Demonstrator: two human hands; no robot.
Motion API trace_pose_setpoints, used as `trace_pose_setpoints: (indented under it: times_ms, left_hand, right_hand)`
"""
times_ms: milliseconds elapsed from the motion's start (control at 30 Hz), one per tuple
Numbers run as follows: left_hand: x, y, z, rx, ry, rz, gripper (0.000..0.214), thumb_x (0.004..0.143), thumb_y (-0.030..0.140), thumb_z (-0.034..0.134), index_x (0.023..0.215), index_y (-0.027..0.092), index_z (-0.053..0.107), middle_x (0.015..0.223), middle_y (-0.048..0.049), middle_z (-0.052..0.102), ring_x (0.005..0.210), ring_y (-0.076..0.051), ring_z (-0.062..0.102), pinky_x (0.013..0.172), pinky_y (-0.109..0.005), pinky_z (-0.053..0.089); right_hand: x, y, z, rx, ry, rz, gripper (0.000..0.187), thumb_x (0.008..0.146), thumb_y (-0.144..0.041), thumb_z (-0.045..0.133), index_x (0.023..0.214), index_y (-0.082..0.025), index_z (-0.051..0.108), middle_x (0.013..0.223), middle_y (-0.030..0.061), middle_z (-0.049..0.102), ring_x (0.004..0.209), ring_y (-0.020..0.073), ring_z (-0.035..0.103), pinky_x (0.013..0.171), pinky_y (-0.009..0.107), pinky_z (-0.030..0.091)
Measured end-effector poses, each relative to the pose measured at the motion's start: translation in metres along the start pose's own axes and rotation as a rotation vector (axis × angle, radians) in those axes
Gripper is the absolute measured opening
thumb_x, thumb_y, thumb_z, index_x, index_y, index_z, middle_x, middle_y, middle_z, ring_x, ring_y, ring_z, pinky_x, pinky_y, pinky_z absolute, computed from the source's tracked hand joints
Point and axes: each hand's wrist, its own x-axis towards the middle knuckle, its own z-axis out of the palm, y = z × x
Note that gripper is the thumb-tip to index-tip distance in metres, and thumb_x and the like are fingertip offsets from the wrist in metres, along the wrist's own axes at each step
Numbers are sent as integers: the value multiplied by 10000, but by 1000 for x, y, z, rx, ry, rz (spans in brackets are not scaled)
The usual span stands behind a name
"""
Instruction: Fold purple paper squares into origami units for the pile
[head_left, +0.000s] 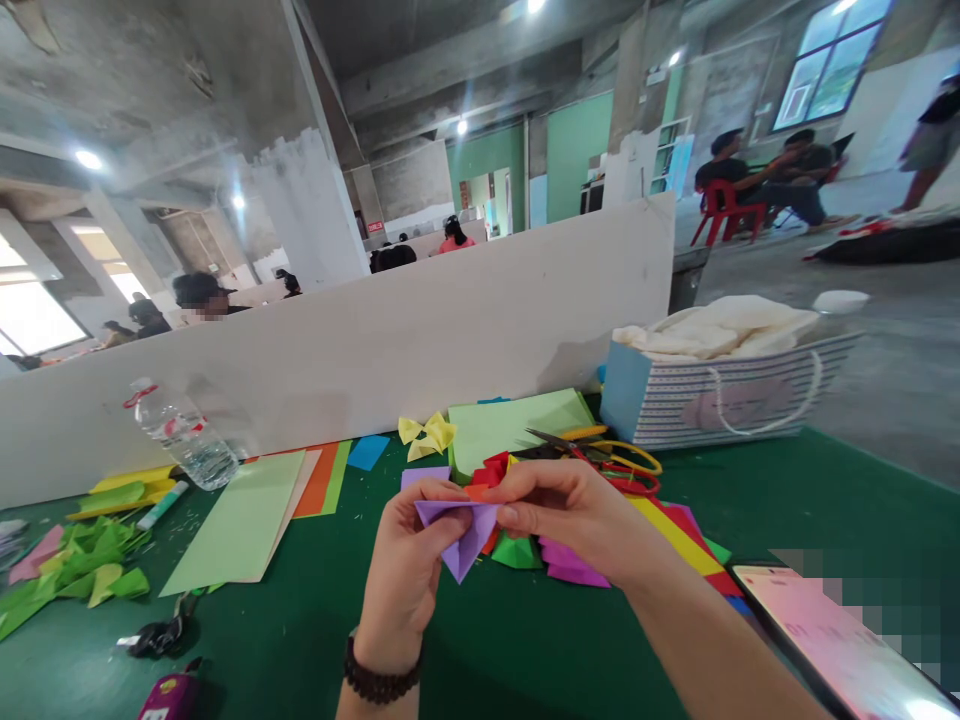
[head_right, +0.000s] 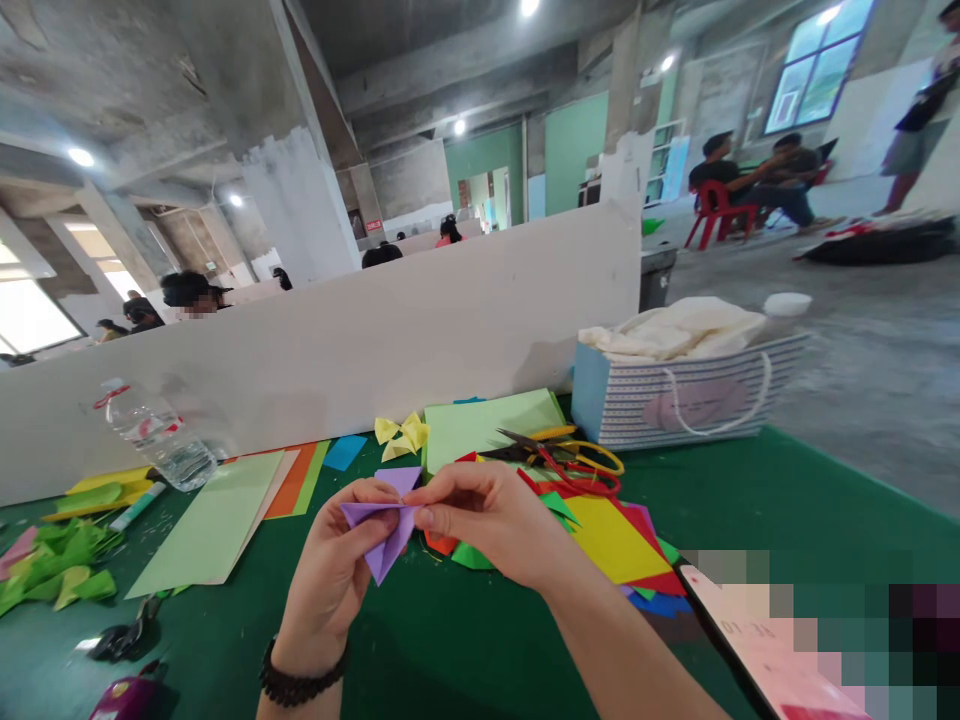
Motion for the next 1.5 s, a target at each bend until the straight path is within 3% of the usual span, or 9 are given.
trace_pose_setpoints:
  times_ms: [200,300,533,700,1100,1200,1300,1367,1500]
  left_hand:
    - [1,3,-5,490,-2,248,218,861,348,615,958,191,730,1030,-89,687,941,-201,637,796,-288,516]
    - [1,4,-8,607,-9,307,247,906,360,550,970,212,737,1096,-88,682,1009,-219,633,840,-309,514]
    - [-1,0,-12,523,4,242,367,942,440,471,1189,235,650,1209,-98,640,993,-213,636,688,-263,532]
    - [-5,2,-9,487,19,253,357,937,440,489,1165,227,661,1194,-90,645,934,-188,640,662,-236,517]
    - [-6,3,-9,650,39,454,325,976,357,423,1118,253,696,1236,-61,620,1155,-219,568,943,-334,491]
    - [-7,4,-9,688,-15,426,357,972,383,433,1289,301,576,1320,-54,565,1204,-213,540,951,-324,499]
    - [-9,9,-14,619,-33,404,502,948,426,481,1429,320,389,1362,-73,525,1138,-208,586,862,-307,549]
    - [-10,14,-20,599,36,422,469,954,432,465,1402,297,432,1356,-83,526,1109,-206,603,839,-304,557]
    - [-8,22,-30,614,100,485,385,949,433,475,1288,270,556,1296,-80,569,1079,-204,616,840,-308,556]
  right_hand:
    - [5,0,-6,1,65,24,270,689,-414,785,786,-172,715,638,14,667,558,103,602,555,233,510]
    - [6,1,-6,-4,70,29,271,691,-416,783,803,-177,721,640,10,671,570,101,602,565,228,508]
    - [5,0,-6,-1,82,19,251,703,-393,783,813,-174,729,666,13,681,599,94,597,585,219,500]
    - [4,-1,-5,19,80,18,237,709,-387,780,810,-180,723,661,6,671,590,87,581,574,209,489]
    - [3,2,-3,-38,98,18,248,733,-394,752,842,-179,697,678,7,661,601,103,586,575,224,490]
    - [2,-3,-3,-180,192,-46,247,766,-397,709,877,-178,696,731,25,681,656,132,621,609,249,508]
    - [-8,-8,-13,-399,419,-151,224,778,-378,683,888,-184,700,798,41,702,712,163,651,651,279,528]
    - [-20,-4,-27,-566,585,-212,203,783,-362,672,889,-192,704,821,45,712,731,177,659,654,288,534]
    - [-49,30,-57,-923,668,-287,137,821,-320,630,857,-210,705,798,39,718,676,171,648,633,297,535]
